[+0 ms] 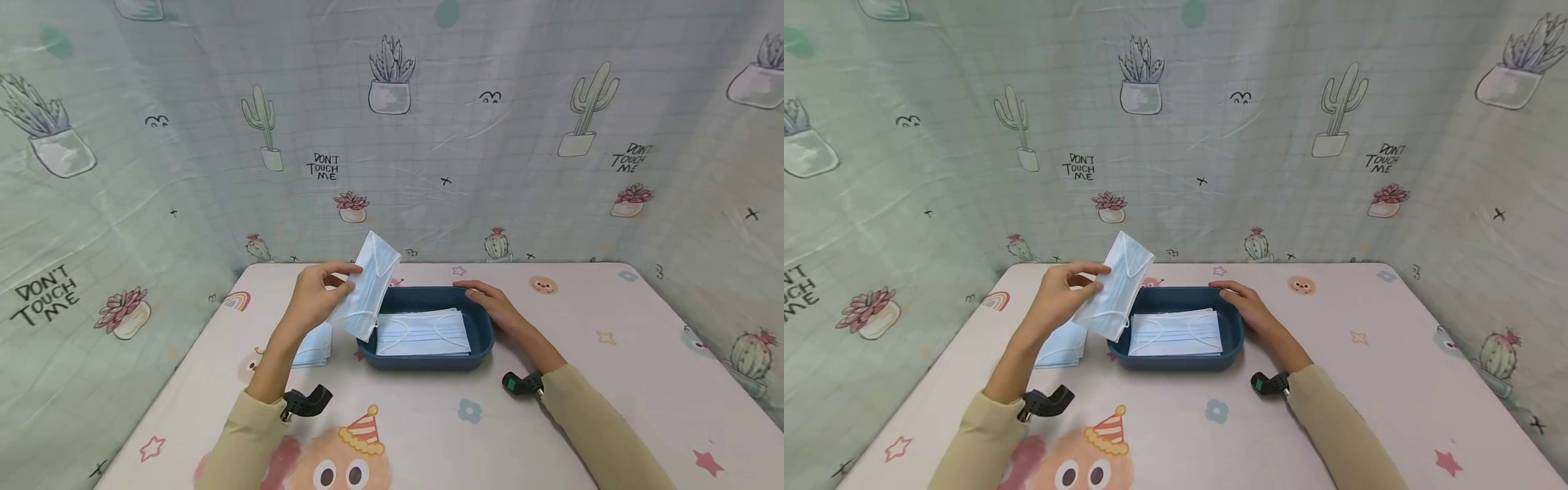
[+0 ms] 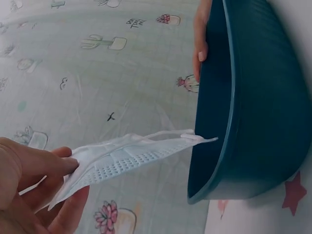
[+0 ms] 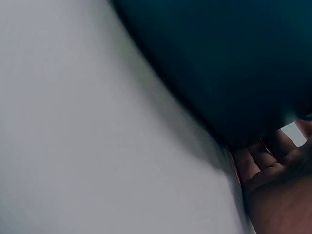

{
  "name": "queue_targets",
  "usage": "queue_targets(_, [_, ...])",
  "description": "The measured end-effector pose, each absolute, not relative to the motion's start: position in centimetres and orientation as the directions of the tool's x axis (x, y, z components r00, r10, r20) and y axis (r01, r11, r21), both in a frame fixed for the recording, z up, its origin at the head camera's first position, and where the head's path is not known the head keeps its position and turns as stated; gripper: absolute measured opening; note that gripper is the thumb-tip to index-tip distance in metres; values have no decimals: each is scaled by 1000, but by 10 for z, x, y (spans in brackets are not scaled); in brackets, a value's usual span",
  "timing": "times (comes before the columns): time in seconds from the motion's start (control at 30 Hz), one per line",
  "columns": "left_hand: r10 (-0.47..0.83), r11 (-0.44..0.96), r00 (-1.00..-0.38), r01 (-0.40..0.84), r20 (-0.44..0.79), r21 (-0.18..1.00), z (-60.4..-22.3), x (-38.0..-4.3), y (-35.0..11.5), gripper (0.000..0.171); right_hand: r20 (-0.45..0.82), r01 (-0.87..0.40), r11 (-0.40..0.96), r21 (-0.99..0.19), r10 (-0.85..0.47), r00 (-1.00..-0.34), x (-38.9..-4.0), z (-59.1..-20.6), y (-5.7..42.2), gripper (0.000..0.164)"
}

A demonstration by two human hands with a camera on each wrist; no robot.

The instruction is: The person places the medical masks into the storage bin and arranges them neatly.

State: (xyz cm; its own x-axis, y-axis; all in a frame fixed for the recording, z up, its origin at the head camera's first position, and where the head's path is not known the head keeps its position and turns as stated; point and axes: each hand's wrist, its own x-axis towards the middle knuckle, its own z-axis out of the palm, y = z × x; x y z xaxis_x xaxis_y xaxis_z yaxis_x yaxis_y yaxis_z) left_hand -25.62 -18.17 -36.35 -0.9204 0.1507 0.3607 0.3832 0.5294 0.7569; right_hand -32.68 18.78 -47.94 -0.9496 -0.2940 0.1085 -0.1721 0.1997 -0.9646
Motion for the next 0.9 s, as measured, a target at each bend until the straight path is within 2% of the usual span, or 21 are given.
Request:
queue_targets(0.3, [216, 510, -913, 407, 346, 757, -367, -262, -160, 26, 130, -199, 208, -958, -303, -944, -329, -479, 185, 43])
queue_targets(0.63, [361, 613, -886, 461, 292, 642, -372, -276, -136, 24, 135, -200, 194, -960, -304, -943, -329, -477, 186, 44])
queue_targets(0.77, [455, 644, -850, 520, 265, 561, -370, -278, -128, 26, 126, -192, 199, -961, -302, -945, -328, -478, 187, 45])
queue_targets(0.9, [555, 620, -801, 578, 224, 531, -365, -281, -119, 33, 109, -171, 196, -966, -291, -950, -328, -481, 188, 45])
